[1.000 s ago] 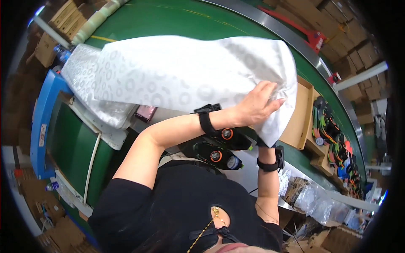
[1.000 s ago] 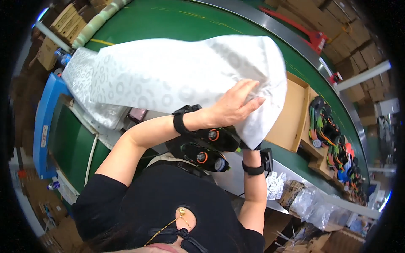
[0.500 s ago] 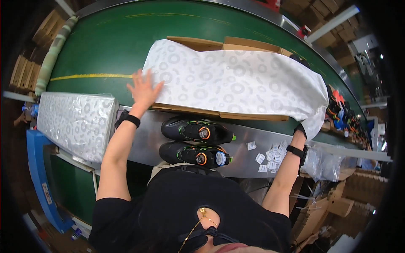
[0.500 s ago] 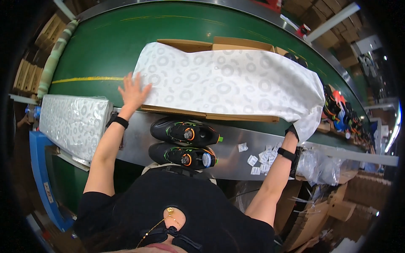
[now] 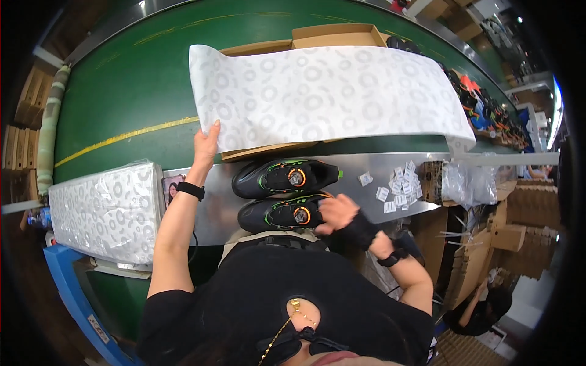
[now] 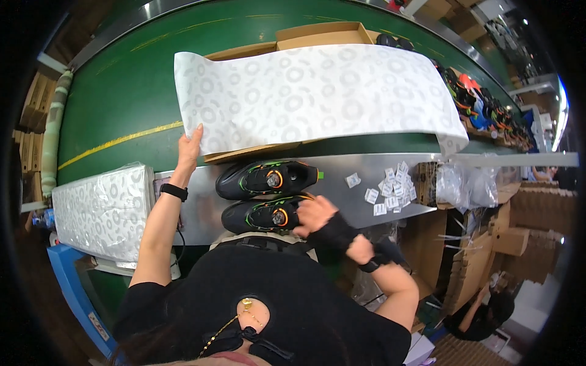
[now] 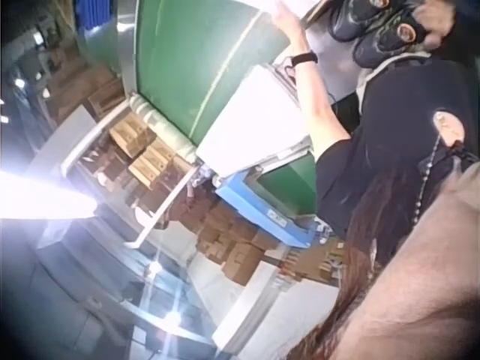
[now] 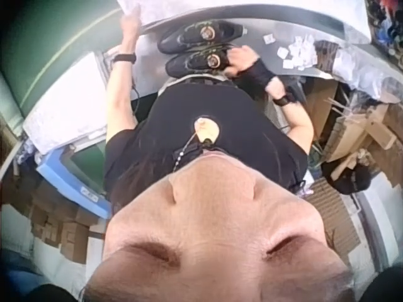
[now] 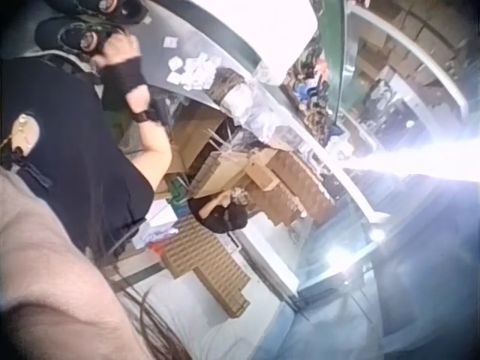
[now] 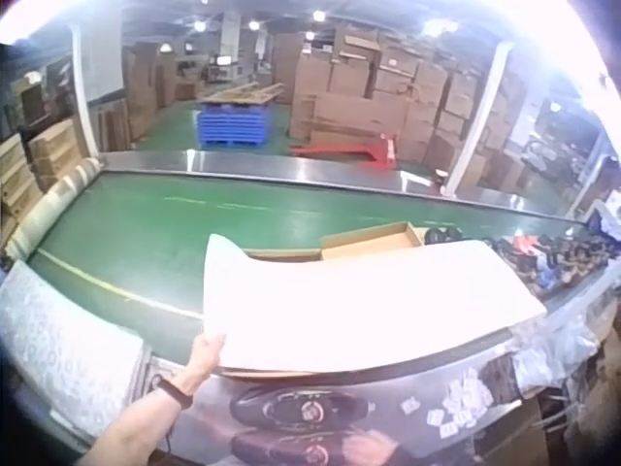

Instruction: Packing multiple pairs of athletic shoes into branded boxes on a warehouse conveyor belt.

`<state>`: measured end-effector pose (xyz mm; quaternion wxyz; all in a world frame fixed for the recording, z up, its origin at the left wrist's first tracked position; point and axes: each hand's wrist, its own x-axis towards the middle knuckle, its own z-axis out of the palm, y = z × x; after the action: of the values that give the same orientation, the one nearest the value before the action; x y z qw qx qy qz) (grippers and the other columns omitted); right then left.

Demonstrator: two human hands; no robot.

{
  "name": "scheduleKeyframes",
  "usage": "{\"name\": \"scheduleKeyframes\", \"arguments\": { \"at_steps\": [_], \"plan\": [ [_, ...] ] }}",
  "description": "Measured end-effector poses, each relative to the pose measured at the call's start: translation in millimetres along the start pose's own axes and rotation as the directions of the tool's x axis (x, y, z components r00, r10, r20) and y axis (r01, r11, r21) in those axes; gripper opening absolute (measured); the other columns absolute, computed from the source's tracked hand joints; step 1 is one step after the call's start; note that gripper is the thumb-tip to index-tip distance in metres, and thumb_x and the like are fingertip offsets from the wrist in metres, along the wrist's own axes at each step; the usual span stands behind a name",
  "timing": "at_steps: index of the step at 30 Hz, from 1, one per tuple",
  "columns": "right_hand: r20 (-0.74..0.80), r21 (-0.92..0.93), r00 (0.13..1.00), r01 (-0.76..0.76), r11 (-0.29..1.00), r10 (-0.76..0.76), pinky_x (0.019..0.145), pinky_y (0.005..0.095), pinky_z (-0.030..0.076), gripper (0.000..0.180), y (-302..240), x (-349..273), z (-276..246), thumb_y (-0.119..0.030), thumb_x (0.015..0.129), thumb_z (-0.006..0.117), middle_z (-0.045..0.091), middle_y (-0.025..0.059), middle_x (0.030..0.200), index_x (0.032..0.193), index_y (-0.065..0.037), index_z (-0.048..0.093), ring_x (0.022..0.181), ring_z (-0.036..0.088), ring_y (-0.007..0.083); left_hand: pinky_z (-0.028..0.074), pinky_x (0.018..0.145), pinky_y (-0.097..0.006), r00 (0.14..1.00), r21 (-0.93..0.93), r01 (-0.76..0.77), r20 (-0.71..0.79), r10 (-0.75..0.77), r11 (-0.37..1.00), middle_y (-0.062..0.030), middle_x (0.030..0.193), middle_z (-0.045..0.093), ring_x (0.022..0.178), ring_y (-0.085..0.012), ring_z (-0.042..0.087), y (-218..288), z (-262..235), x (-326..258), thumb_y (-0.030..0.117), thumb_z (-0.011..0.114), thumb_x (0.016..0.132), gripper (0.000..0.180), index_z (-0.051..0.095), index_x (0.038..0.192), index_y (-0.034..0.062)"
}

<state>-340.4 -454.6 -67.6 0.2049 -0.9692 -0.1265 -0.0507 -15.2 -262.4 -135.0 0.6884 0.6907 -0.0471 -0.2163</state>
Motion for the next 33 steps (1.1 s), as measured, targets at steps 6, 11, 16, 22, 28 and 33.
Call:
{"name": "scheduleKeyframes", "arguments": {
  "at_steps": [6,11,16,22,28,33],
  "plan": [
    [0.007,-0.259,0.998,-0.061,0.964,0.065,0.088,0.0502,0.027,0.027,-30.1,46.4,-14.2,-0.032,0.055,0.067,0.058,0.0053,0.062,0.059,-0.005,0.062,0.091,0.05,0.0215,0.042,0.071,-0.025,0.987,0.049,-0.16,0.005,0.16,0.986,-0.0063,0.092,0.059,0.082,-0.0116,0.053,12.7,4.8,-3.2,0.025,0.056,0.082,0.036,0.052,0.104,-0.0045],
    [-0.026,0.267,0.955,-0.277,0.923,0.295,0.064,0.0297,0.041,0.031,-30.6,104.5,-68.3,-0.033,0.065,0.064,0.056,0.0061,0.058,0.06,-0.004,0.058,0.065,0.055,0.0182,0.042,0.071,-0.025,0.975,0.155,-0.221,0.005,0.222,0.963,-0.0065,0.091,0.059,0.082,-0.0117,0.052,12.1,-40.5,0.8,0.024,0.055,0.083,0.033,0.053,0.102,-0.0042],
    [0.102,0.807,0.76,-0.441,0.394,0.642,0.044,0.0231,0.038,0.037,14.4,145.6,-98.4,-0.039,0.076,0.058,0.052,0.0014,0.054,0.067,-0.004,0.058,0.047,0.048,0.009,0.042,0.068,-0.025,0.976,0.247,-0.204,-0.017,0.215,0.947,-0.0056,0.087,0.058,0.077,-0.0107,0.051,32.5,-67.7,-5.2,0.025,0.055,0.083,0.032,0.054,0.098,-0.004],
    [0.096,0.954,0.464,-0.294,0.051,0.881,0.05,0.0279,0.044,0.04,69.3,209.5,-51.8,-0.039,0.075,0.058,0.059,0.007,0.064,0.072,0.001,0.059,0.055,0.056,0.0173,0.042,0.066,-0.024,0.958,0.268,-0.256,-0.056,0.28,0.929,-0.004,0.083,0.058,0.075,-0.0095,0.051,50.9,-92.1,-9.0,0.024,0.055,0.083,0.03,0.055,0.098,-0.0027],
    [0.096,0.86,0.513,-0.474,0.189,0.853,0.045,0.031,0.039,0.041,71.1,260.5,75.0,-0.041,0.076,0.056,0.053,0.0075,0.053,0.061,-0.002,0.055,0.048,0.053,0.0185,0.042,0.066,-0.022,0.944,0.055,-0.24,0.244,0.22,0.969,-0.0039,0.084,0.058,0.076,-0.0077,0.051,108.1,-21.7,-25.7,0.016,0.056,0.083,0.025,0.054,0.1,-0.0016],
    [0.25,0.783,0.832,-0.475,0.402,0.495,0.057,0.0281,0.044,0.033,26.2,271.4,56.9,-0.03,0.08,0.053,0.057,0.0093,0.082,0.102,-0.005,0.052,0.068,0.054,0.016,0.042,0.079,-0.03,0.855,0.241,-0.103,0.518,-0.038,0.965,-0.017,0.107,0.051,0.09,-0.0178,0.053,99.9,23.3,4.1,0.035,0.061,0.078,0.053,0.043,0.112,-0.0019]
  ]
}}
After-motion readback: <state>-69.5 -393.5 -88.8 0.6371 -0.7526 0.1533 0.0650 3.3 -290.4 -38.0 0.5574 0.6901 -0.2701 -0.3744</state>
